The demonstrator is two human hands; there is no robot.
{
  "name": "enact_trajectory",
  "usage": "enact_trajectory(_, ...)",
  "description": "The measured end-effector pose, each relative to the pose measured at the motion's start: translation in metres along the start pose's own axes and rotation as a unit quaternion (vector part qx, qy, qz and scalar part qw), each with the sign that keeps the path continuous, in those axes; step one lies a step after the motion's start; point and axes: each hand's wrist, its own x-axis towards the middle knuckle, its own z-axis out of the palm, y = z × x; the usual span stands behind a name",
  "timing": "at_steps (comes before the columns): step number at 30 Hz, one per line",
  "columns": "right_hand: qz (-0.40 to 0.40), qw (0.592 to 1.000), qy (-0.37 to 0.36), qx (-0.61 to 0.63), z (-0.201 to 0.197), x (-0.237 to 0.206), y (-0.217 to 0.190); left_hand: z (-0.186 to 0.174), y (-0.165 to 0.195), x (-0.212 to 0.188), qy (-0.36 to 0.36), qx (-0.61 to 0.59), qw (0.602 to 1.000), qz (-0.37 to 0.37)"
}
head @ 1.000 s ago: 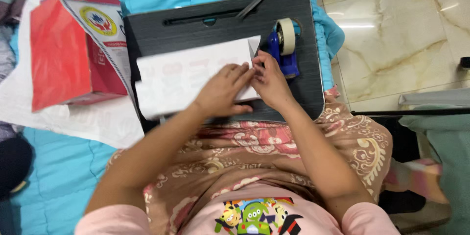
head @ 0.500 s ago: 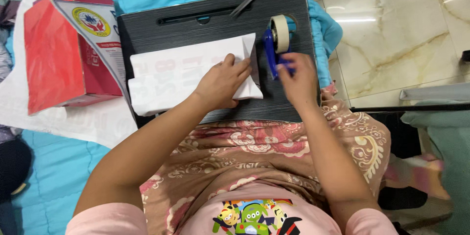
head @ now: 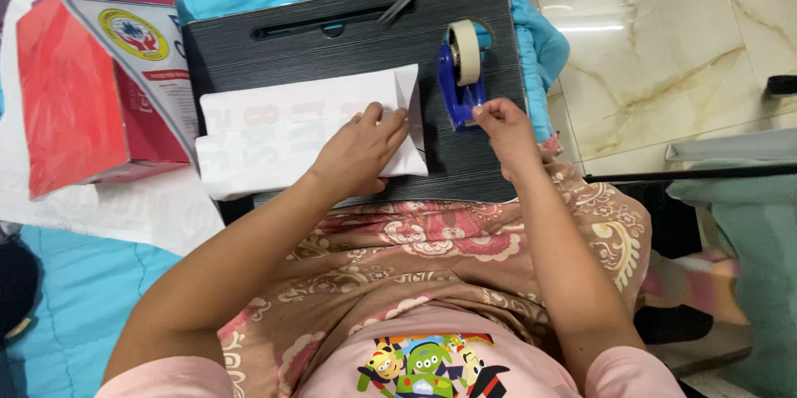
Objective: The person wraps a small rectangular box with white wrapping paper on a lap desk. They fold the paper around the box, crease the edges, and secure the folds with tape from a dispenser. The wrapped box is left on the desk at the end.
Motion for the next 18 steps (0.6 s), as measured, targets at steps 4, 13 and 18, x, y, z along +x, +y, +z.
enact_trajectory(4,0.023,0.988,-0.041,0.15,-0.001,-0.007,-0.001,0.003,0.0,-0.004,0.038,-0.036,0.999,-0.008)
enact_trajectory(13,-0.086,0.984,0.002,0.153,0.012,-0.017,0.031,0.003,0.0,-0.005,0.029,-0.069,0.997,-0.015)
enact_trajectory(18,-0.024,0.992,0.03,0.122,0.012,-0.02,0.033,0.001,0.001,-0.004,0.022,-0.071,0.997,-0.02)
